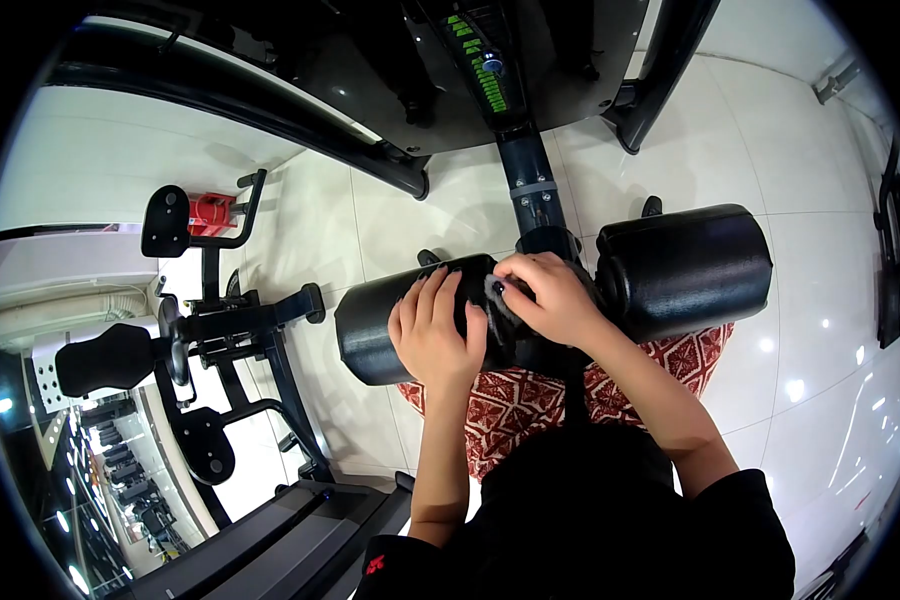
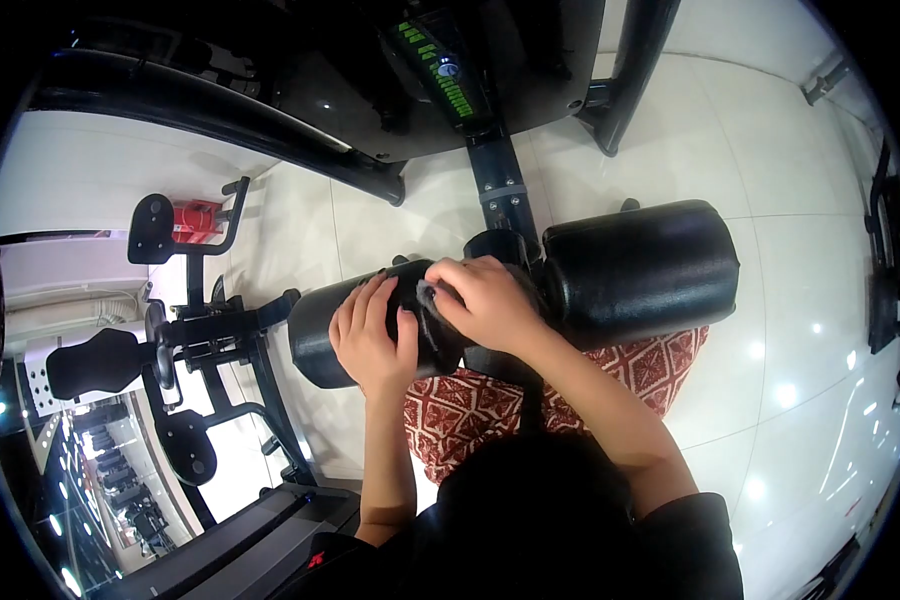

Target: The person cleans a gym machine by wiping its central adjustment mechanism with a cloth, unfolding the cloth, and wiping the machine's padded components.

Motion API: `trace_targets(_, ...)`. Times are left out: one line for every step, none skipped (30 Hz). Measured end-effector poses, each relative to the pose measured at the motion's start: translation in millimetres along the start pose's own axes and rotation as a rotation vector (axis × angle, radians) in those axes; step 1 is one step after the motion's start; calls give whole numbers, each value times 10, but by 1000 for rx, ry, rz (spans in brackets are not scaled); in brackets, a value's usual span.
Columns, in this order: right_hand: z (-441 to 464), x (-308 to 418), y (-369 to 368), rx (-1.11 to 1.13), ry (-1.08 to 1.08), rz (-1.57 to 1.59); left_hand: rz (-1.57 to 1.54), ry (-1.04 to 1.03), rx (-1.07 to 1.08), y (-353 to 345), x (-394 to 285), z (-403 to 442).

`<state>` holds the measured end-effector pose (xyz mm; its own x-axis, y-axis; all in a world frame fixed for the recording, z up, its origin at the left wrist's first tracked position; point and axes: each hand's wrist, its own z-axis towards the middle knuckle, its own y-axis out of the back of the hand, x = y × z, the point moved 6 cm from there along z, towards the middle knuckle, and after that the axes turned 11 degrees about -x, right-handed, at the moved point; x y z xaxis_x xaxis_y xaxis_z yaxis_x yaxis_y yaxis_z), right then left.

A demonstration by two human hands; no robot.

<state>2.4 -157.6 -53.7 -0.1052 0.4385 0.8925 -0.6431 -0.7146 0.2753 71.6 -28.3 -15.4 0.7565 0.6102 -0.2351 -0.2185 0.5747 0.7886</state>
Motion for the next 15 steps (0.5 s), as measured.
trace_targets(6,-38,5,-21,-53,-27,1,-1,-1,4,-3,1)
trace_targets(11,-45,1,-26,-54,-26,2,6,7,6,-3,2)
trace_targets(11,-38,-1,-26,-53,-26,2,13,14,5,-2,3)
trace_targets(9,-37,1,-29,-61,-37,2,13,14,3,1,2)
trace_targets(9,-39,2,-32,-70,-50,0,12,10,0,5,1)
trace_targets(8,-45,-6,-32,-70,-50,-3,12,7,-1,7,0)
trace_targets(5,-52,-13,-42,-55,-77,-3,12,7,-2,7,-1)
trace_targets(5,-58,-13,-52,-40,-104,1,13,7,-6,8,-2)
trace_targets(11,-56,0,-53,-41,-104,4,14,8,-7,8,1)
trace_targets(15,-42,-1,-11,-30,-91,4,14,8,-6,7,3)
trace_targets(14,-29,-4,31,-20,-78,0,16,9,-6,7,4)
trace_targets(8,-19,13,31,-19,-79,-5,19,9,2,8,0)
trace_targets(-3,11,0,77,27,-72,-5,19,8,1,11,-1)
trace_targets(-17,41,-12,124,74,-65,-5,13,8,-2,12,-5)
trace_targets(-29,49,4,124,74,-66,-5,8,7,-5,10,-9)
